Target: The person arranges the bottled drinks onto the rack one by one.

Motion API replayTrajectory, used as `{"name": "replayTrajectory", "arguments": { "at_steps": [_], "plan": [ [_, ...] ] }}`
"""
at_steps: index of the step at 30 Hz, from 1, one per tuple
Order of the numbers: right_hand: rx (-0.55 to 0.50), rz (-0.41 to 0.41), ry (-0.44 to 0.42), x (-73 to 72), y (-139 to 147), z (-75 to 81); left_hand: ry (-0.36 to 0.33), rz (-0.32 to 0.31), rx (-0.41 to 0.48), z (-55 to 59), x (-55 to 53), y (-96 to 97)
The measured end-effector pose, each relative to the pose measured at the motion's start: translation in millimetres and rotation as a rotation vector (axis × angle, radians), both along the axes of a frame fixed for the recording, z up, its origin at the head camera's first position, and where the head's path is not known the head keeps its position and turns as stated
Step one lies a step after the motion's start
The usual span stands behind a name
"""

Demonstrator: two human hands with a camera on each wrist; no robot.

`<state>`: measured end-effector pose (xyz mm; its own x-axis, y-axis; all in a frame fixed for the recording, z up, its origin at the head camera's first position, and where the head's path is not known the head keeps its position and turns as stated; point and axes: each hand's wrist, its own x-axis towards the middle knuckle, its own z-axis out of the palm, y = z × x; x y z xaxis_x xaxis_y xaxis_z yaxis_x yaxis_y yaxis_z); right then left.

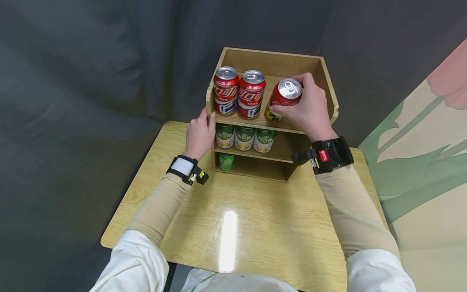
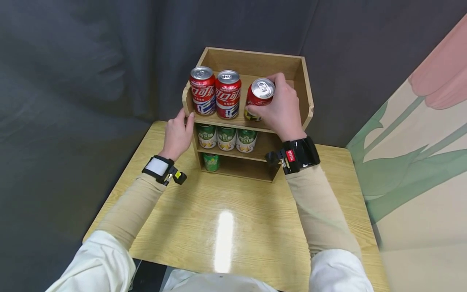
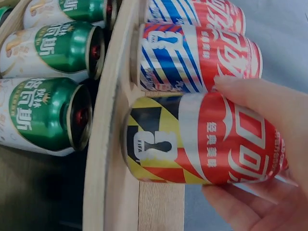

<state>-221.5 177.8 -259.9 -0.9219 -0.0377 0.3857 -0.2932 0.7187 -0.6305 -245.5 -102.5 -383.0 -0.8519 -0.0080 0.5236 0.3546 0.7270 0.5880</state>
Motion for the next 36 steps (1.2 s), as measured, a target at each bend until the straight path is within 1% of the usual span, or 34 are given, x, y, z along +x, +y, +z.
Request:
{"name": "replayTrajectory", "arguments": {
  "at_steps": [6, 10, 15, 20, 24, 27, 32, 36],
  "plan": [
    [0.045, 0.041, -0.042, -7.8, 1.3, 6.5, 0.001, 0.0, 0.002, 1.6, 0.9, 0.2],
    [0.069, 0.046, -0.086, -12.7, 0.5, 8.9, -0.002, -0.002, 0.0, 1.5, 1.5, 0.5],
    [0.097, 0.031, -0.132, -19.6, -0.4, 13.0, -0.01, -0.006, 0.002, 1.5, 1.9, 0.5],
    [0.134, 0.024, -0.148, -26.1, -0.7, 16.9, -0.008, -0.008, 0.002, 2.1, 1.5, 0.3],
    [0.16, 0.002, -0.178, -29.6, -1.0, 20.3, -0.009, -0.01, 0.003, 2.4, 1.7, 0.5],
    [0.184, -0.017, -0.191, -30.8, -2.5, 21.9, -0.008, -0.012, 0.007, 2.9, 2.1, 0.5],
    [0.199, -0.049, -0.187, -30.6, -6.4, 23.0, 0.006, -0.008, -0.003, 4.2, 1.1, 1.0],
    [0.2, -0.065, -0.185, -29.7, -9.9, 23.5, -0.009, -0.006, -0.005, 4.3, 0.6, 1.5]
  ]
}}
